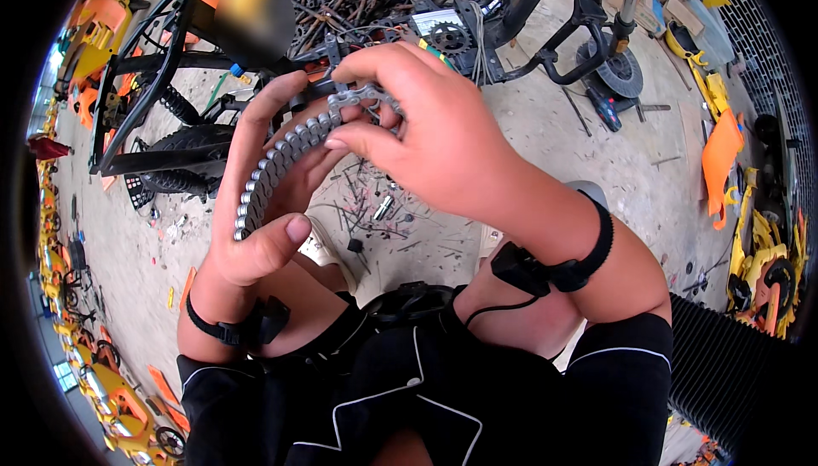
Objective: The person assembles a flexible grey plastic component by aligning and pressing individual segments together by hand.
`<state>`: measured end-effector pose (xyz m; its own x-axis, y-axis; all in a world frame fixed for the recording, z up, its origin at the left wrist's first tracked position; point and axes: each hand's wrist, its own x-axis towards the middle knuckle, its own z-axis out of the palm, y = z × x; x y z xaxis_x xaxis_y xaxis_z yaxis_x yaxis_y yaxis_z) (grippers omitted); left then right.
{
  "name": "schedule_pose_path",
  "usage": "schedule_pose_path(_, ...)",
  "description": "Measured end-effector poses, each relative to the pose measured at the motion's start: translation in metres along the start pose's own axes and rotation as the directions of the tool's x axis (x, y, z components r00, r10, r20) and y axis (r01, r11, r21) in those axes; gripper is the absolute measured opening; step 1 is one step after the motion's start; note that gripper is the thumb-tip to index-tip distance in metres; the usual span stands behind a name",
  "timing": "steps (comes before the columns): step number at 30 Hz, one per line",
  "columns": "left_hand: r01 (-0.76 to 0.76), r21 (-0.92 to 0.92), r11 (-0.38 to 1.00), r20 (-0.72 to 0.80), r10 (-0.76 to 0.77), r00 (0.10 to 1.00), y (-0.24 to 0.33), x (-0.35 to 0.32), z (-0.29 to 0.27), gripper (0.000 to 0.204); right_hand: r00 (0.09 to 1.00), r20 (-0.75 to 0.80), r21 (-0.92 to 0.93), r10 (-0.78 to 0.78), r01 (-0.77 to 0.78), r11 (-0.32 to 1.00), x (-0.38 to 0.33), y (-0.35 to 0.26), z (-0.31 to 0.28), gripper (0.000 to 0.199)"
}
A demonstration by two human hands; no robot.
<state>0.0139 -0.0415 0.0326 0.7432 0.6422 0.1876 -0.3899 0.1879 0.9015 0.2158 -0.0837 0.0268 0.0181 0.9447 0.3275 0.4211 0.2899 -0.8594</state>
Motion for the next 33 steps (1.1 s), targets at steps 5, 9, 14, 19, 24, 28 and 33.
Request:
schedule_pose_path(5,-0.041,0.079,0.996,0.002,0.041,0.999,0.004,-0.004,-0.007,0.101,0.996,0.074,0.347,0.054,-0.077,0.935,-0.001,0.014,-0.006,0.028)
schedule_pose_path(9,-0.027,0.056,0.998,-0.031,0.029,0.999,0.007,-0.006,-0.003,0.102,0.98,0.035,-0.048,-0.198,0.199,0.979,0.003,0.009,-0.012,0.022)
schedule_pose_path(14,-0.012,-0.09,0.996,-0.066,0.006,0.998,0.008,-0.004,-0.003,0.098,0.969,-0.034,-0.129,-0.246,0.24,0.962,0.002,0.005,-0.012,0.021)
schedule_pose_path(19,0.097,-0.023,0.995,-0.114,-0.099,0.989,0.016,-0.007,-0.003,0.092,0.955,-0.024,-0.167,-0.296,0.288,0.943,0.004,0.002,-0.004,0.022)
schedule_pose_path(24,0.171,0.105,0.98,-0.183,-0.15,0.972,0.016,-0.006,0.001,0.099,0.923,0.068,-0.235,-0.378,0.383,0.894,0.006,0.007,-0.004,0.027)
schedule_pose_path(28,0.174,0.149,0.973,-0.22,-0.139,0.966,0.017,-0.009,0.0,0.1,0.856,0.126,-0.373,-0.501,0.509,0.776,0.007,0.007,-0.008,0.032)
schedule_pose_path(33,0.173,0.119,0.978,-0.204,-0.147,0.968,0.017,-0.01,0.006,0.1,0.814,0.105,-0.43,-0.572,0.556,0.712,0.007,0.008,-0.01,0.028)
